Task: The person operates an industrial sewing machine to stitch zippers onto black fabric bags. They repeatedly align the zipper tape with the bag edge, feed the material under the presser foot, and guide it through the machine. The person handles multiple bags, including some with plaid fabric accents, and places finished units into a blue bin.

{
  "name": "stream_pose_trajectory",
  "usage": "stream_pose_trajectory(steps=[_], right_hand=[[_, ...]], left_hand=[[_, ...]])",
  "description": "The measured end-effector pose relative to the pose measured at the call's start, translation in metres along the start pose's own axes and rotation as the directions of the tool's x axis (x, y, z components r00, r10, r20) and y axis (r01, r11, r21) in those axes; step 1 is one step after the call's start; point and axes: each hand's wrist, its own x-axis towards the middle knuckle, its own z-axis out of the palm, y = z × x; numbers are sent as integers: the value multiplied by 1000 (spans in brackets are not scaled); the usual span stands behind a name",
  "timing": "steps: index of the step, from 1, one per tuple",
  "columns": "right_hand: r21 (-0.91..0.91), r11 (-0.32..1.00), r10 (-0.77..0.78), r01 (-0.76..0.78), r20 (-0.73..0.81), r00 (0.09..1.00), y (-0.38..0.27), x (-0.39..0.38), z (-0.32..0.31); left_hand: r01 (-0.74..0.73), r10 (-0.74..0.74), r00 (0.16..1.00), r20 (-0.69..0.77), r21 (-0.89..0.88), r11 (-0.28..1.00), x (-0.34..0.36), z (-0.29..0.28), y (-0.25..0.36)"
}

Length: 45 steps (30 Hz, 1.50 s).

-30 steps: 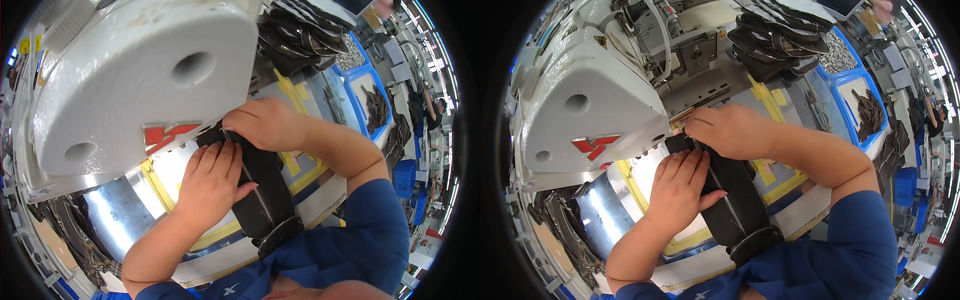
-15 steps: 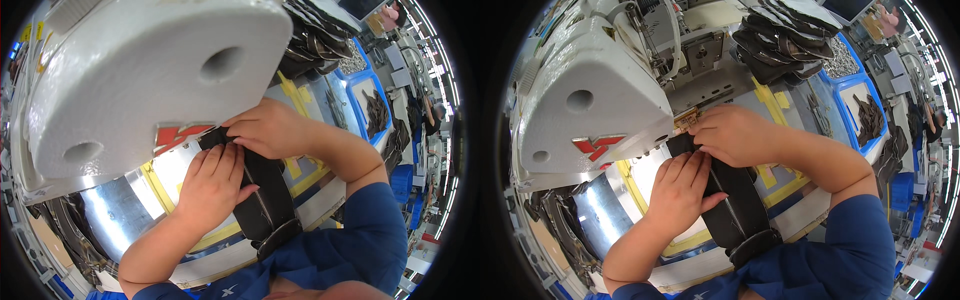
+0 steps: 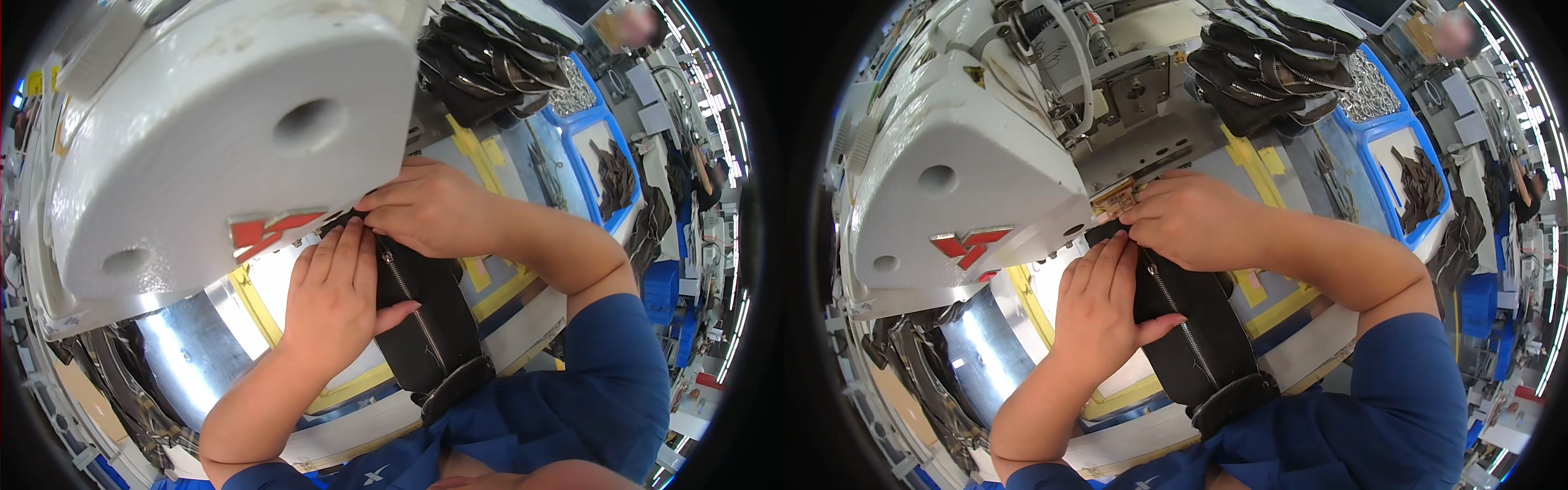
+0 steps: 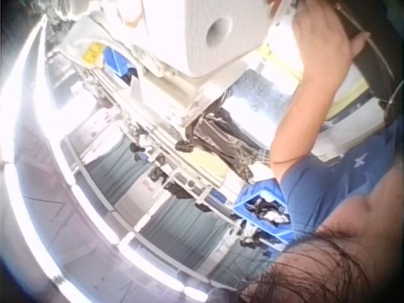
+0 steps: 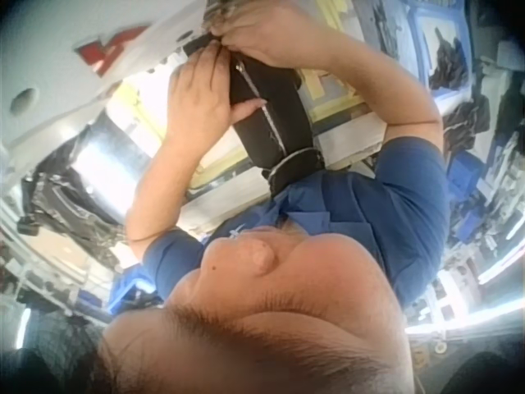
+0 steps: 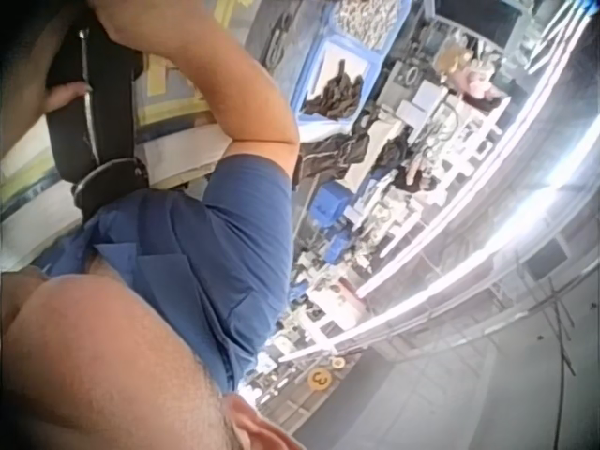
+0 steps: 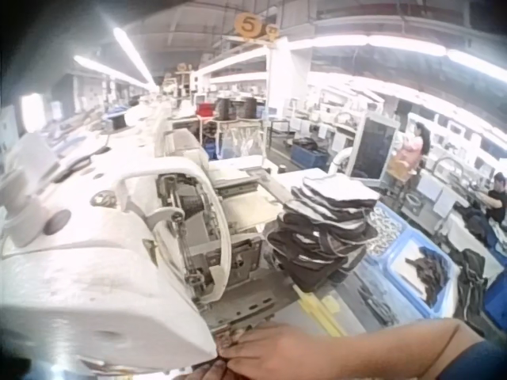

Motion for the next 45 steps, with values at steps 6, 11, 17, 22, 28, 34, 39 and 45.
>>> stream_pose_trajectory(steps=[6,11,17,22,28,34,39,45], right_hand=[[-56,998,-15,19,66,998,0,0,-6],[3,993,108,-115,333,937,-2,1,-29],[-114,981,193,-159,440,877,-15,11,-41],[-159,970,238,-182,506,829,-19,16,-41],[-152,980,191,-131,511,838,-22,26,-27],[-136,981,186,-139,444,876,-23,31,-14],[-102,986,164,-135,387,907,-26,32,-16],[-33,990,142,-139,299,943,-28,30,-10]], left_hand=[[-11,9,1000,27,74,997,4,-2,1],[-3,-4,998,57,116,993,9,-10,3],[-2,-7,997,72,122,993,10,-14,4],[10,-19,996,92,106,994,11,-16,6],[94,-112,987,115,154,984,10,-22,2],[126,-144,981,127,138,982,6,-25,-3],[146,-169,972,163,148,978,6,-26,-4],[155,-182,967,179,154,976,7,-29,-3]])
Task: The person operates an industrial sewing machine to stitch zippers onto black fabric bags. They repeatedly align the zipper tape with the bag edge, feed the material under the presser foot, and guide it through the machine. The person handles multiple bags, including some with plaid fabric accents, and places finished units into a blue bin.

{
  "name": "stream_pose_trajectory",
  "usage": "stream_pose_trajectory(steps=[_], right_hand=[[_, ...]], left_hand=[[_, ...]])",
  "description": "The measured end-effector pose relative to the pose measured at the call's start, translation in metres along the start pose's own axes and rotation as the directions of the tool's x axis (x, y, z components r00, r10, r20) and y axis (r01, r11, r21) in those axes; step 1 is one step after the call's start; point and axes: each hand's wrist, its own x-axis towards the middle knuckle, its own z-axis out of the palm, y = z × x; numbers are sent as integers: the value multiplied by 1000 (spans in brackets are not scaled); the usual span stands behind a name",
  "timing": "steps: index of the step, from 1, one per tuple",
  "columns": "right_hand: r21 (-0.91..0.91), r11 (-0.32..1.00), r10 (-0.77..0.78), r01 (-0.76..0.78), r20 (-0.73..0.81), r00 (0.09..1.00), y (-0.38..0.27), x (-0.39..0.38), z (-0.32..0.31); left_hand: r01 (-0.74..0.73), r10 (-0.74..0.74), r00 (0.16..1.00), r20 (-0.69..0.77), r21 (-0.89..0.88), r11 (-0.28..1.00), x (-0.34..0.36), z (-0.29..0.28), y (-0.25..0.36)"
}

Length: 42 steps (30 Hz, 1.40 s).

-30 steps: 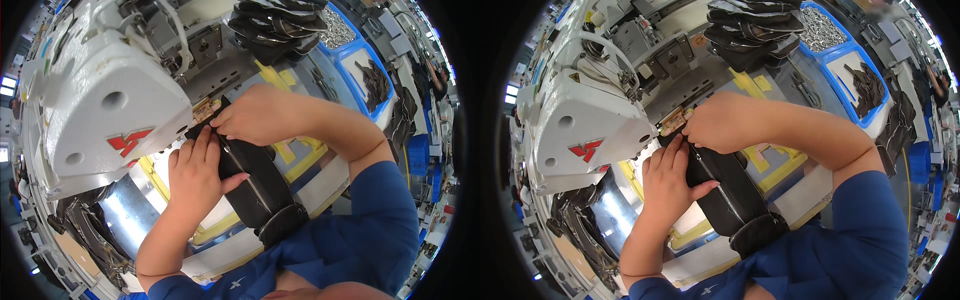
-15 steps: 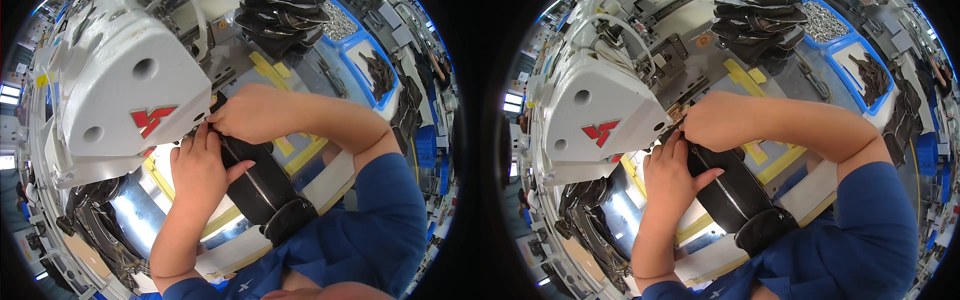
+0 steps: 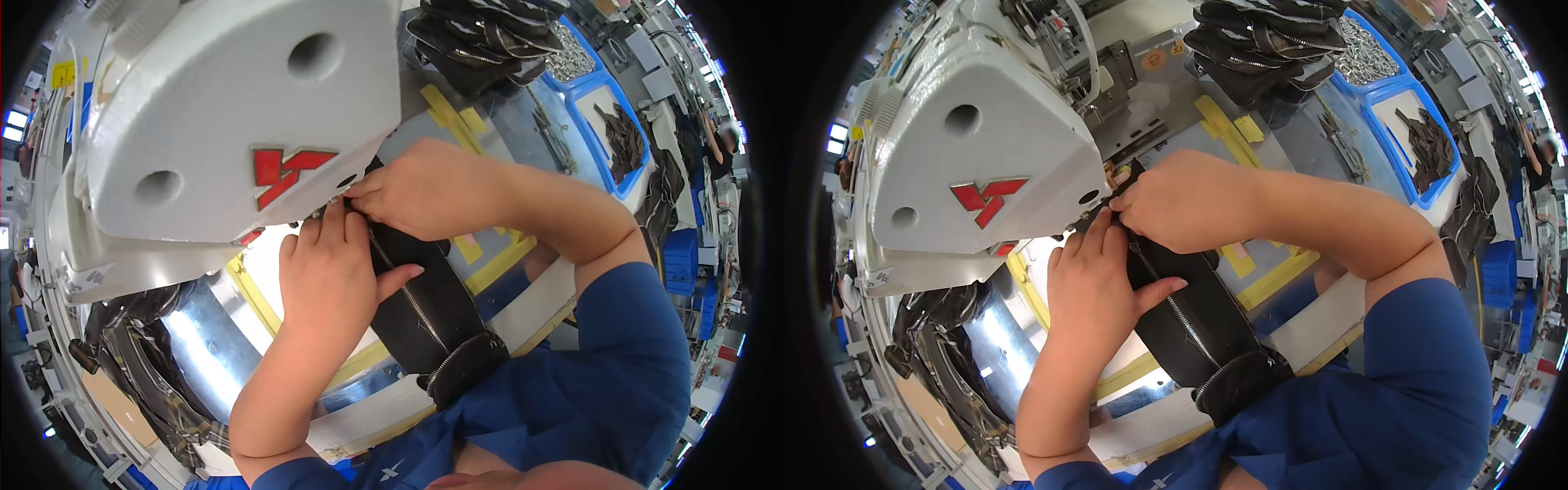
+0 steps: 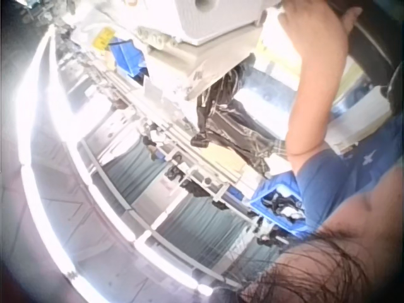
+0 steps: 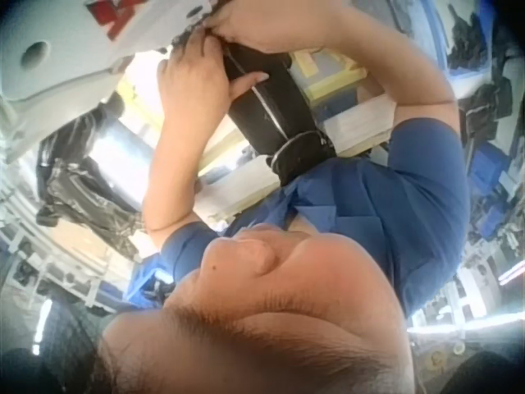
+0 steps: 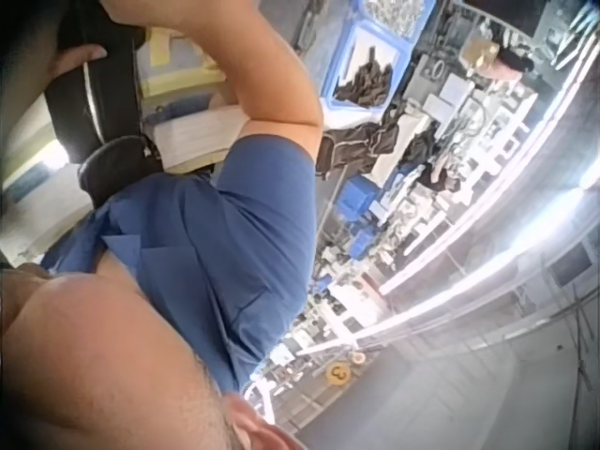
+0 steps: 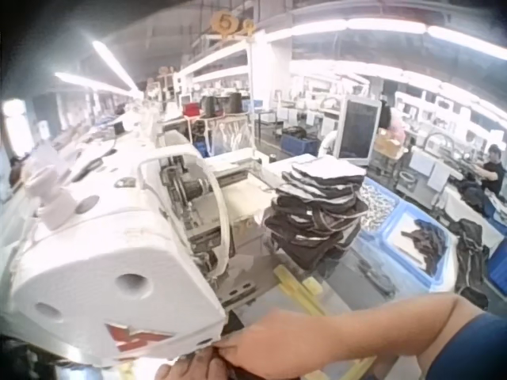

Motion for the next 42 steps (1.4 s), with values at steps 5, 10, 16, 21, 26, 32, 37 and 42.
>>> stream_pose_trajectory(steps=[5,10,16,21,26,32,37,42], right_hand=[[-16,999,-29,28,-26,999,2,1,8],[-12,999,35,-34,103,994,5,1,-3],[47,999,-12,12,-5,1000,7,-4,1],[62,998,-17,18,-19,1000,7,-4,6],[51,998,29,-31,37,999,3,-7,-3],[86,996,-25,29,-46,999,9,-2,18],[53,998,35,-35,1,999,13,-11,12],[12,997,-69,70,-76,995,26,-53,-6]], left_hand=[[18,-18,1000,20,-21,1000,0,-1,-1],[-8,8,1000,8,-50,999,2,2,0],[13,-11,999,35,-45,999,2,0,3],[27,-26,999,29,-37,999,0,0,5],[6,-6,1000,2,-27,1000,1,0,7],[29,-31,999,-37,-52,998,-4,1,7],[-59,60,998,2,-85,995,-3,0,12],[-177,176,984,-18,-42,983,-3,14,15]])
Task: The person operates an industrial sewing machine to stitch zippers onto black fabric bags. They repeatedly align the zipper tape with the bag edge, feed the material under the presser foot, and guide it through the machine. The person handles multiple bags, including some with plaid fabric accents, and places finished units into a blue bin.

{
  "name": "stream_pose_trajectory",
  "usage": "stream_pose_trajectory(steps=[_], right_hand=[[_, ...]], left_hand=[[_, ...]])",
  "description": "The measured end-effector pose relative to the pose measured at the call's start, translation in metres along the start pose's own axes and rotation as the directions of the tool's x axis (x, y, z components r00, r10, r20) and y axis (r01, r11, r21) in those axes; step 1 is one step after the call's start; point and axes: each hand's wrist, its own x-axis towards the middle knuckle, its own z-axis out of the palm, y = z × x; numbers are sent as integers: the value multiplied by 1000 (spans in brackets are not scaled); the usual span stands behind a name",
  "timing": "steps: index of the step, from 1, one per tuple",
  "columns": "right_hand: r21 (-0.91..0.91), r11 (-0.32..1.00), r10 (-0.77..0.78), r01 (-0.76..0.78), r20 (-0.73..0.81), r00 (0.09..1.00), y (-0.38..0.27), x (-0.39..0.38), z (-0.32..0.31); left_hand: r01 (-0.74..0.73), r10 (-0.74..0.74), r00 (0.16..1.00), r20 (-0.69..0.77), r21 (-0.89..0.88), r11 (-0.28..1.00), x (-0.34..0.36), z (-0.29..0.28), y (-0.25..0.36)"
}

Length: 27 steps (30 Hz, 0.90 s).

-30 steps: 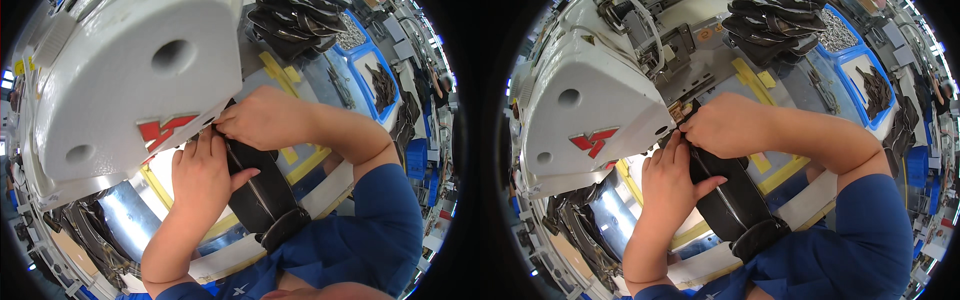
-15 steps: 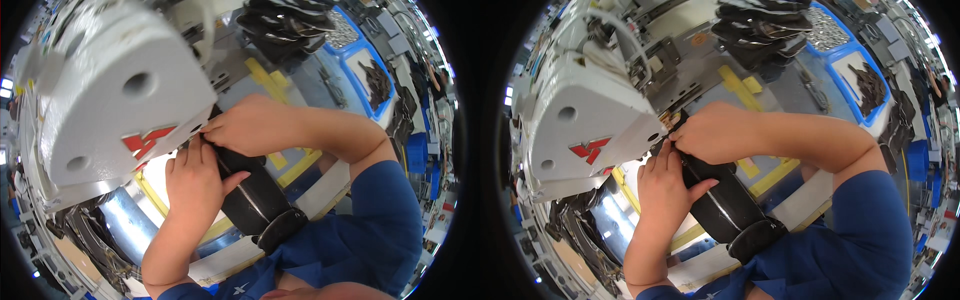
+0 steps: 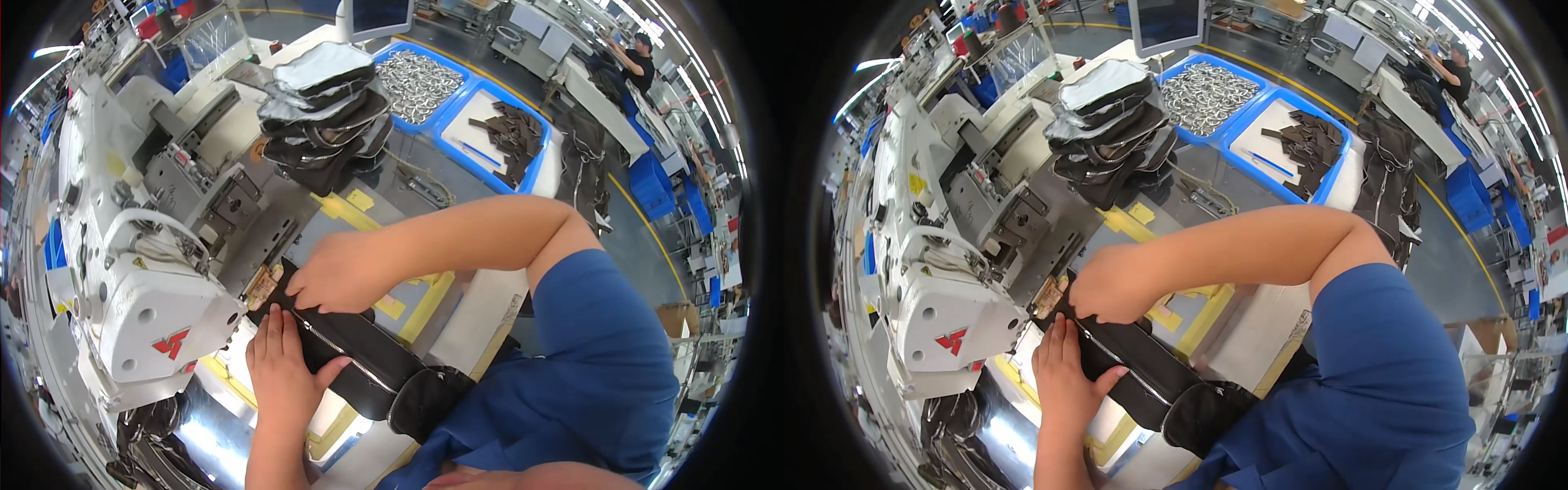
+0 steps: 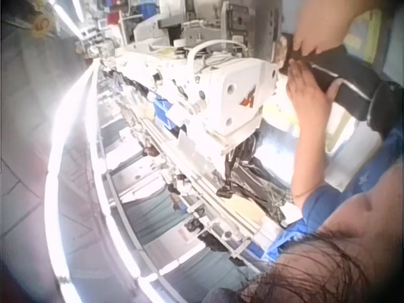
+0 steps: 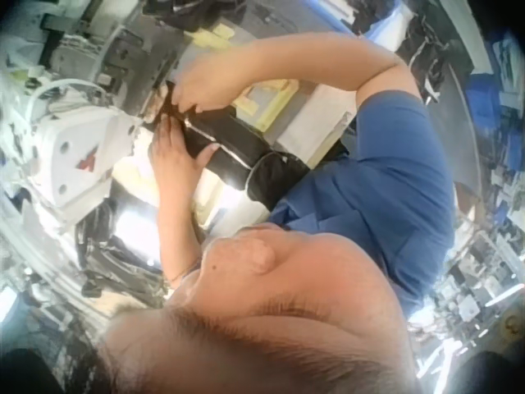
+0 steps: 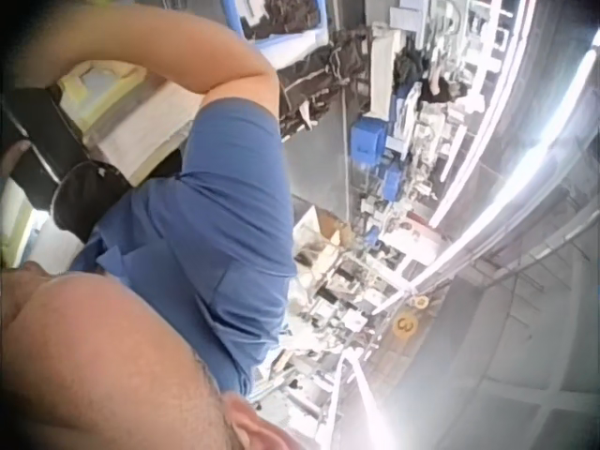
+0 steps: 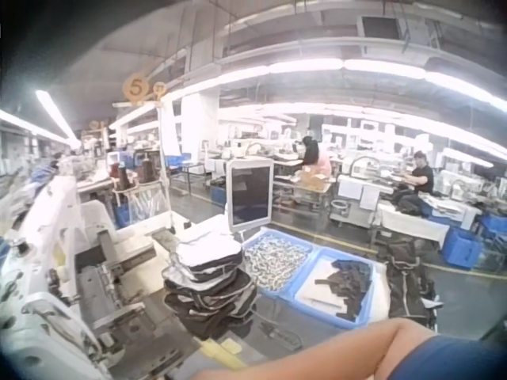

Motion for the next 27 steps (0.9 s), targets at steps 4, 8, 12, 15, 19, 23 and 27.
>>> stream_pose_trajectory(steps=[4,8,12,15,19,23,27], right_hand=[[-94,931,359,-352,64,931,11,-45,-70],[-171,649,735,-742,-112,669,97,-110,-120],[-206,661,666,-721,-280,691,189,-185,-113],[-240,690,640,-683,-238,730,211,-178,-97],[-308,541,774,-783,-182,606,210,-160,-95],[-260,514,555,-817,-626,548,186,-159,-114],[46,699,431,-714,-823,369,85,-96,-137]], left_hand=[[-3,4,995,-101,15,1000,-8,5,-6],[-3,1,987,-163,-9,1000,-10,8,-6],[-87,84,973,-216,-4,996,-2,14,-8],[-84,76,965,-250,-22,996,-6,13,-9],[-84,65,964,-258,-64,994,-7,12,-10],[-97,69,960,-270,-93,991,-11,15,-13],[-74,55,973,-225,-77,994,-10,16,-13]])
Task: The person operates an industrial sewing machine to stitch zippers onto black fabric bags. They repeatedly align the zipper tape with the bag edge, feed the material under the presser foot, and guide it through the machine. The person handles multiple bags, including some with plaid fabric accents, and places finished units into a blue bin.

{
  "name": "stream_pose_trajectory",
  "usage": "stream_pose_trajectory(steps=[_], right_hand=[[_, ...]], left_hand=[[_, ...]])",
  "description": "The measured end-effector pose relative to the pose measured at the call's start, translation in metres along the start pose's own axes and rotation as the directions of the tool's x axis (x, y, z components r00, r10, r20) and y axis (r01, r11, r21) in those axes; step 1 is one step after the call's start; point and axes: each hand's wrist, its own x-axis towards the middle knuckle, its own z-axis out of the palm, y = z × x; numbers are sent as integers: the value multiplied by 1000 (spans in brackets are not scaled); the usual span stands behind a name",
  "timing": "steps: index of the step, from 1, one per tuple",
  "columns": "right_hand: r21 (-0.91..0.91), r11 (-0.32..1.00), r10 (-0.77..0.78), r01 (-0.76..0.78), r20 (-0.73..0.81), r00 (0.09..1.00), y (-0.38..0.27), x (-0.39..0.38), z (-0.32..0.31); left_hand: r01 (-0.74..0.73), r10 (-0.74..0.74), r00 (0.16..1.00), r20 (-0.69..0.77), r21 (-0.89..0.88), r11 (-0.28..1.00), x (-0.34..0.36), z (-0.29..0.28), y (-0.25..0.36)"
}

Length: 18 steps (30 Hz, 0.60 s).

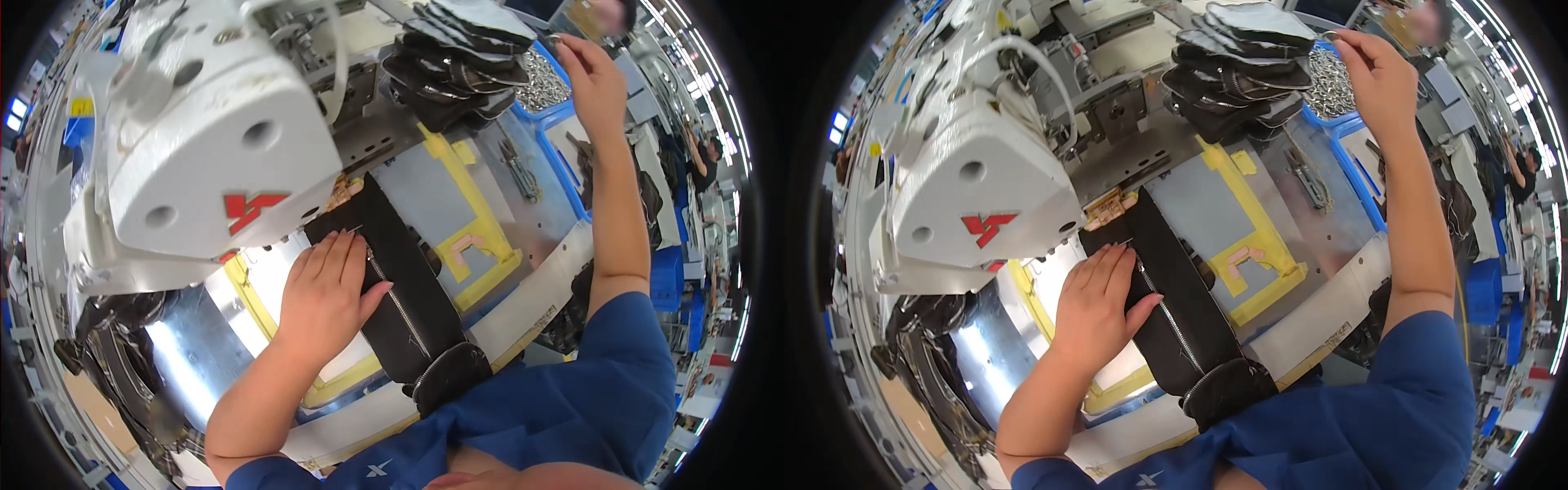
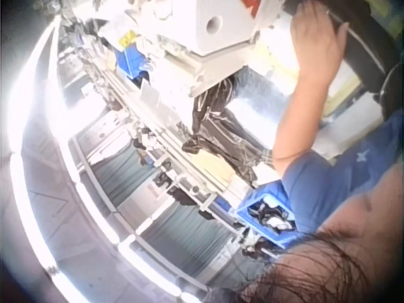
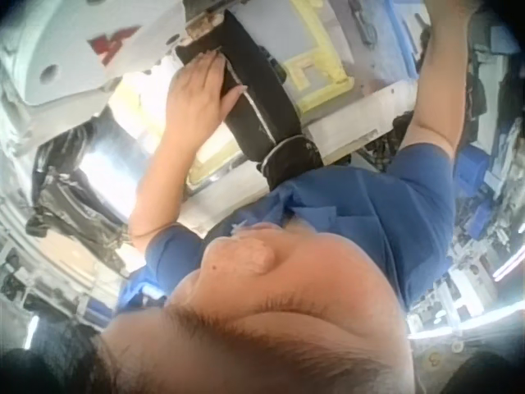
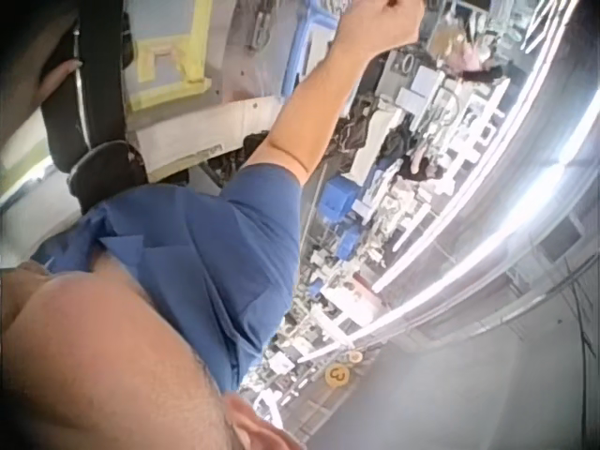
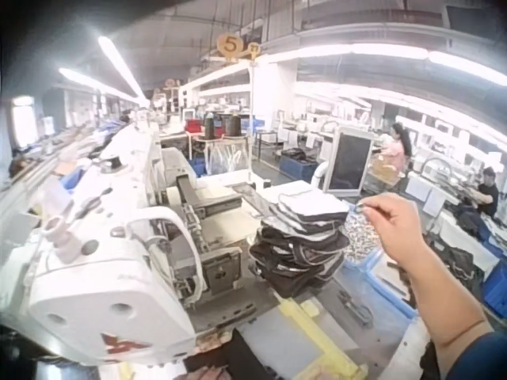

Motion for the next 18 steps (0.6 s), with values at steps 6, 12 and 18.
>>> stream_pose_trajectory(steps=[6,12,18], right_hand=[[514,780,-619,357,545,566,-141,-73,52],[598,728,-684,337,591,429,-154,-111,111],[581,755,-645,304,575,503,-155,-117,112]], left_hand=[[42,-42,999,13,-19,999,-2,-3,0],[37,-37,999,9,-49,998,-2,-5,-2],[85,-85,996,6,-27,996,-2,-4,0]])
